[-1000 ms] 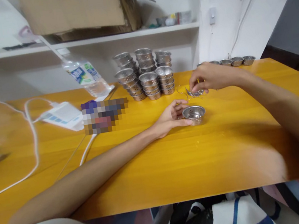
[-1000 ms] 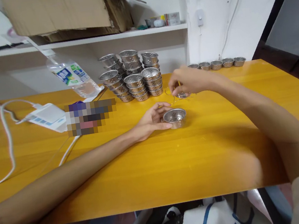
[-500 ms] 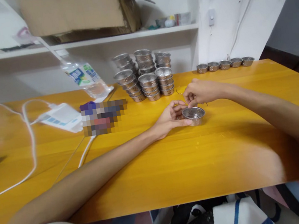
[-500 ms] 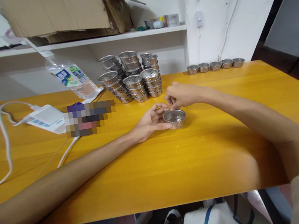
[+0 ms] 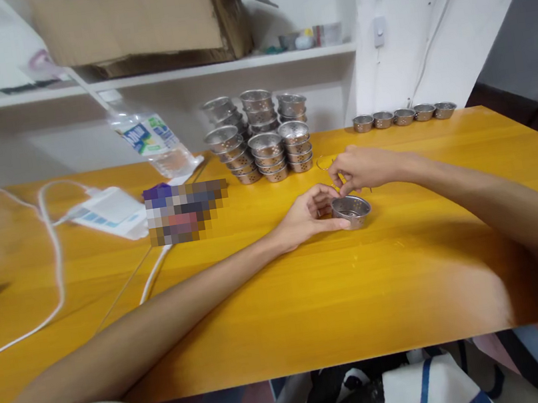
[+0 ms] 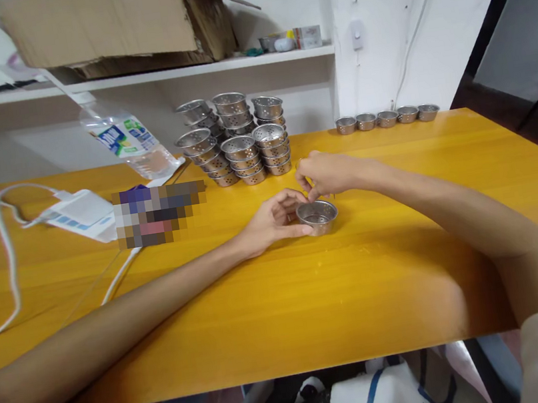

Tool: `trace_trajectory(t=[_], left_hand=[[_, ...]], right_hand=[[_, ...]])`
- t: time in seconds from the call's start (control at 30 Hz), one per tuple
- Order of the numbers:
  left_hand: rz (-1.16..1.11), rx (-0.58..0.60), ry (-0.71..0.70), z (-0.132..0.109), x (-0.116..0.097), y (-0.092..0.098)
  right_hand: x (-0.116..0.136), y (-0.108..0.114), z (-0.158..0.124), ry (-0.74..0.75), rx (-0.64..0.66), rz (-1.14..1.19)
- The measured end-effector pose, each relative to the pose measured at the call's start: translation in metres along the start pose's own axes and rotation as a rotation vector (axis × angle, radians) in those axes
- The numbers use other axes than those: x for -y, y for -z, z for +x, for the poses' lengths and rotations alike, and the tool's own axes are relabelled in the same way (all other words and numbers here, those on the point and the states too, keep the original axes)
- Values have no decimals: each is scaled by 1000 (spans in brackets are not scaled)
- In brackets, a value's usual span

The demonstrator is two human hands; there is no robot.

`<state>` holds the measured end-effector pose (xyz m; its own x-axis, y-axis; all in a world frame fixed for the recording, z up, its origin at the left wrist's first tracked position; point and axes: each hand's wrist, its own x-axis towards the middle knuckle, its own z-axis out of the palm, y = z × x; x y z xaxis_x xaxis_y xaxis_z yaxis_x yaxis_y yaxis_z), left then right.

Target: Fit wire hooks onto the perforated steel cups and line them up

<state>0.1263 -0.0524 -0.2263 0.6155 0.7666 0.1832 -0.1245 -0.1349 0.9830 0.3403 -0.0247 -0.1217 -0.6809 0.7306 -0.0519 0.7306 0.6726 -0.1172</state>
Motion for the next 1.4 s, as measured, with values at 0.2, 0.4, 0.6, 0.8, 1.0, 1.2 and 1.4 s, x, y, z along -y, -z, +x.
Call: trace_trajectory(t=[0.2, 0.4, 0.6, 0.8, 1.0, 1.2, 1.4], left_hand=[[105, -1, 58, -2, 1, 0], [26, -58, 106, -2, -3, -5], [-170, -131, 73, 2, 0, -2], [-289, -154, 50, 6, 1, 4], [-379, -124, 26, 5, -2, 8], [-393, -125, 18, 5, -5, 4], [-361, -174, 10, 5, -1, 6]], right_hand=[[-6, -8, 6, -101, -7, 205], [-11, 0, -2, -98, 70, 660], [-23, 9, -3, 7, 181, 990], [-29, 0, 4, 27, 188, 1109], [-29, 2, 2, 26, 284, 1138], [-26, -14, 11, 50, 209, 1224], [-15, -25, 15, 37, 93, 1211]])
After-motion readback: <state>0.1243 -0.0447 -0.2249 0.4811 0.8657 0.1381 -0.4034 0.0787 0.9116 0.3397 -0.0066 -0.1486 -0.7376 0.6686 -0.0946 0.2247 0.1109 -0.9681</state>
